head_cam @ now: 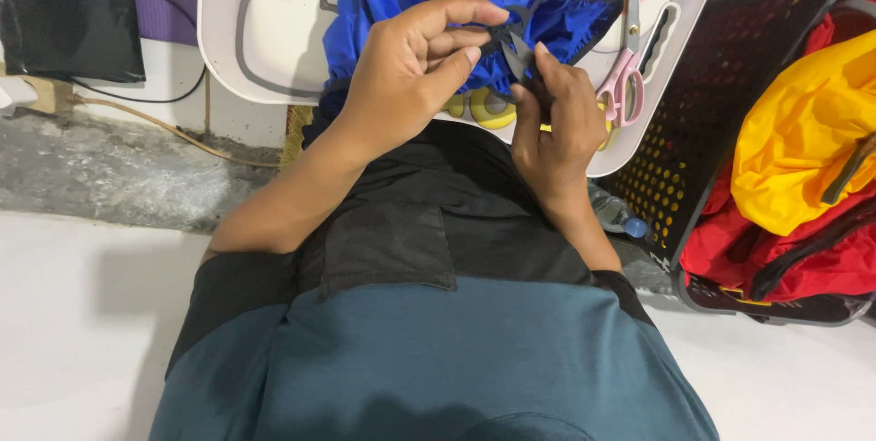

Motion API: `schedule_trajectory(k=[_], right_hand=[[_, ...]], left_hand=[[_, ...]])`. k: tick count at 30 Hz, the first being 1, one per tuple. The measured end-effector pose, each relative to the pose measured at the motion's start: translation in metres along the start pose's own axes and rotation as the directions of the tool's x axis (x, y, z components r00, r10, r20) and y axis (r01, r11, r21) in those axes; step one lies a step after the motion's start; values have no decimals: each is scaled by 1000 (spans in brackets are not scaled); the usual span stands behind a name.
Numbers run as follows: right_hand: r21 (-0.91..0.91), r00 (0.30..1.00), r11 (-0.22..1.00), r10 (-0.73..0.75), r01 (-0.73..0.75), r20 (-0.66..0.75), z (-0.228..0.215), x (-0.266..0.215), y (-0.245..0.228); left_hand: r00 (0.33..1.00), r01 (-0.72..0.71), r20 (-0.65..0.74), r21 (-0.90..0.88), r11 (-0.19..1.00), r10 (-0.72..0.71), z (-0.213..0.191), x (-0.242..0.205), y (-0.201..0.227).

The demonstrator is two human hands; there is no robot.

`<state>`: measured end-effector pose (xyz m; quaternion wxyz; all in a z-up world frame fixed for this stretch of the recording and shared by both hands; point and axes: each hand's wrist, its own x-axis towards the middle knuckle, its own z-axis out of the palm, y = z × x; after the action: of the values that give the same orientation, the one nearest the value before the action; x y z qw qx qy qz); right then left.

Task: Trimming excess threads and finishing the elastic band of a blue fabric cap.

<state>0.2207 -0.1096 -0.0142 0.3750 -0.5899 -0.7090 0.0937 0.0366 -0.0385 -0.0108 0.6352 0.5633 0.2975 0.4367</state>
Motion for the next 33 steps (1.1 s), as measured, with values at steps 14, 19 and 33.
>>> schedule_trajectory(k=[14, 19, 33], right_hand=[[-68, 993, 991, -114, 115, 8, 1, -3, -1], [-58, 994, 992, -109, 109, -10, 2, 1, -2], [-20, 1000, 1000, -12, 12, -1, -2, -1, 1]], left_hand=[[999, -10, 43, -35, 999, 12, -3, -2, -13], [999, 29, 31, -12, 1000, -28, -2, -3, -14], [1000, -14, -22, 176, 984, 18, 2, -5, 0]])
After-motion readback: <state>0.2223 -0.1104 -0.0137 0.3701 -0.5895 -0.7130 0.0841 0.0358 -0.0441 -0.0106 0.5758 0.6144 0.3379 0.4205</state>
